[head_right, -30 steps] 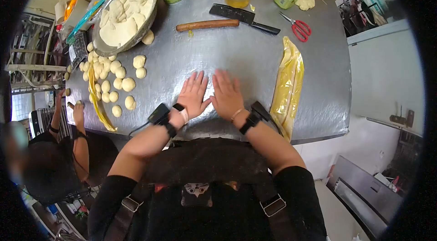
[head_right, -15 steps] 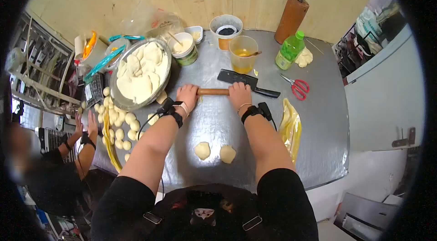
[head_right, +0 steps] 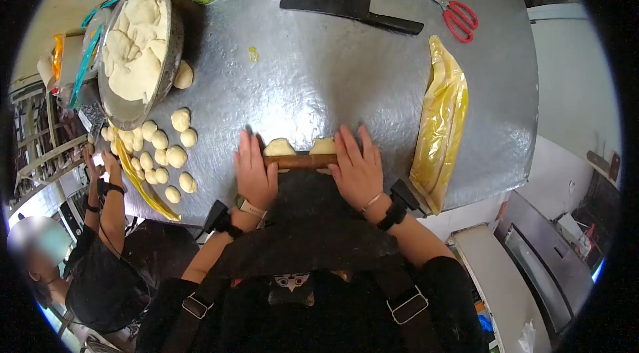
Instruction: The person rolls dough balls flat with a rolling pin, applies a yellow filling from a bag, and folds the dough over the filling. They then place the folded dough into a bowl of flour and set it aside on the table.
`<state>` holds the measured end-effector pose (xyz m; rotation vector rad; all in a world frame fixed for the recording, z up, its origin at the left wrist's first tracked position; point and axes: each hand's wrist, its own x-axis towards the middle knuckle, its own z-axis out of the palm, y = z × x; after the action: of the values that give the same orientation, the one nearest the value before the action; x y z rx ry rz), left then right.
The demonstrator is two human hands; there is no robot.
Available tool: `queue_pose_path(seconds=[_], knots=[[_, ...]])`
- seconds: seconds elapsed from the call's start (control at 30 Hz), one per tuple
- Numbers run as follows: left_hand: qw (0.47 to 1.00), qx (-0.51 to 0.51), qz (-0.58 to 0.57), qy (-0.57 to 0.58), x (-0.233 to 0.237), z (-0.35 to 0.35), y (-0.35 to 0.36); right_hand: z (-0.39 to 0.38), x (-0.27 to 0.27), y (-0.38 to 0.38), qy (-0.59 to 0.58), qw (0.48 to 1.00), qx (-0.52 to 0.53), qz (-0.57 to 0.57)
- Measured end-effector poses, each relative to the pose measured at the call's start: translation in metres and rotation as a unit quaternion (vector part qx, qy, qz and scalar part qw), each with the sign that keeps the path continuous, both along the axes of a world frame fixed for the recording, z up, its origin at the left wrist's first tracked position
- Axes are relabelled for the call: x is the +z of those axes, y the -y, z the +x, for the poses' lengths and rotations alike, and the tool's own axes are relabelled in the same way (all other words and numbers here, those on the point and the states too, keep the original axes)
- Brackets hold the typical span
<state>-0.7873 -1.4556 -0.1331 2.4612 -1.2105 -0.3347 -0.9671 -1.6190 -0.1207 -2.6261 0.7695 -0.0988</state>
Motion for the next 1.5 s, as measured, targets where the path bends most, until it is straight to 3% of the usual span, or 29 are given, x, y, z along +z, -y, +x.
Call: queue_pose_path(seconds=[0.1,0.17,0.2,0.27,0.37,0.47,0.6,0.63,0.73,0.8,0.87,0.9,0.97,1.0,1.03,1.27,1.33,1.37,1.4,1.43,1.47,1.5], knots=[[0.986,0.018,0.090,0.138,-0.024,0.041,0.057,0.055,-0.015,0.044,-0.051,0.994,-0.065,-0.072],[0.984,0.096,0.008,0.149,-0.023,0.084,0.113,0.105,-0.025,0.084,0.018,0.978,-0.144,-0.152],[0.970,0.093,-0.027,0.223,-0.028,0.107,0.137,0.120,-0.021,0.104,0.047,0.980,-0.124,-0.151],[0.986,0.028,-0.102,0.125,-0.018,0.123,0.136,0.144,-0.007,0.142,0.107,0.978,-0.081,-0.159],[0.985,-0.077,-0.157,-0.007,-0.012,0.141,0.120,0.117,-0.004,0.152,0.108,0.990,0.088,0.017],[0.977,-0.155,-0.136,-0.052,-0.027,0.132,0.096,0.097,-0.048,0.132,0.140,0.986,0.091,0.003],[0.978,-0.138,-0.149,-0.038,0.000,0.108,0.075,0.066,-0.005,0.099,0.200,0.974,0.102,-0.014],[0.980,-0.124,-0.152,-0.039,0.011,0.091,0.055,0.045,-0.003,0.077,0.190,0.977,0.095,-0.008],[0.982,-0.136,-0.125,-0.030,-0.012,0.039,0.014,0.005,-0.006,0.042,0.161,0.983,0.084,0.012],[0.989,-0.074,-0.122,-0.038,-0.011,0.043,0.021,-0.001,-0.010,0.038,0.140,0.986,0.088,0.031],[0.990,0.000,-0.136,-0.041,-0.005,0.056,0.050,0.032,-0.004,0.062,0.104,0.994,0.015,0.038],[0.997,0.003,-0.078,-0.019,0.011,0.063,0.071,0.044,-0.001,0.067,0.085,0.995,-0.021,0.042],[0.978,-0.023,-0.042,0.202,-0.023,0.054,0.076,0.044,-0.026,0.049,0.049,0.995,-0.060,-0.061],[0.987,-0.025,-0.014,0.161,-0.022,0.042,0.065,0.046,-0.035,0.048,0.033,0.990,-0.081,-0.114],[0.992,-0.029,0.011,0.120,-0.020,0.029,0.052,0.033,-0.026,0.033,-0.027,0.993,-0.082,-0.083],[0.986,-0.145,0.083,0.018,0.002,-0.057,-0.057,-0.078,-0.015,-0.061,-0.047,0.994,0.077,0.060],[0.977,-0.189,0.063,0.072,0.002,-0.067,-0.079,-0.092,-0.005,-0.049,-0.054,0.978,0.152,0.134],[0.971,-0.212,0.052,0.102,-0.002,-0.067,-0.086,-0.090,-0.001,-0.020,-0.017,0.990,0.097,0.103],[0.972,-0.225,0.015,0.061,-0.011,-0.063,-0.094,-0.080,0.002,0.012,0.019,0.996,0.041,0.073],[0.970,-0.242,-0.023,0.017,-0.023,-0.056,-0.104,-0.068,0.007,0.039,0.072,0.988,-0.133,-0.001],[0.962,-0.264,-0.069,-0.027,-0.029,-0.050,-0.108,-0.059,0.015,0.070,0.127,0.941,-0.304,-0.083],[0.959,-0.250,-0.130,-0.026,-0.010,-0.048,-0.109,-0.050,0.025,0.101,0.052,0.919,-0.383,-0.070]])
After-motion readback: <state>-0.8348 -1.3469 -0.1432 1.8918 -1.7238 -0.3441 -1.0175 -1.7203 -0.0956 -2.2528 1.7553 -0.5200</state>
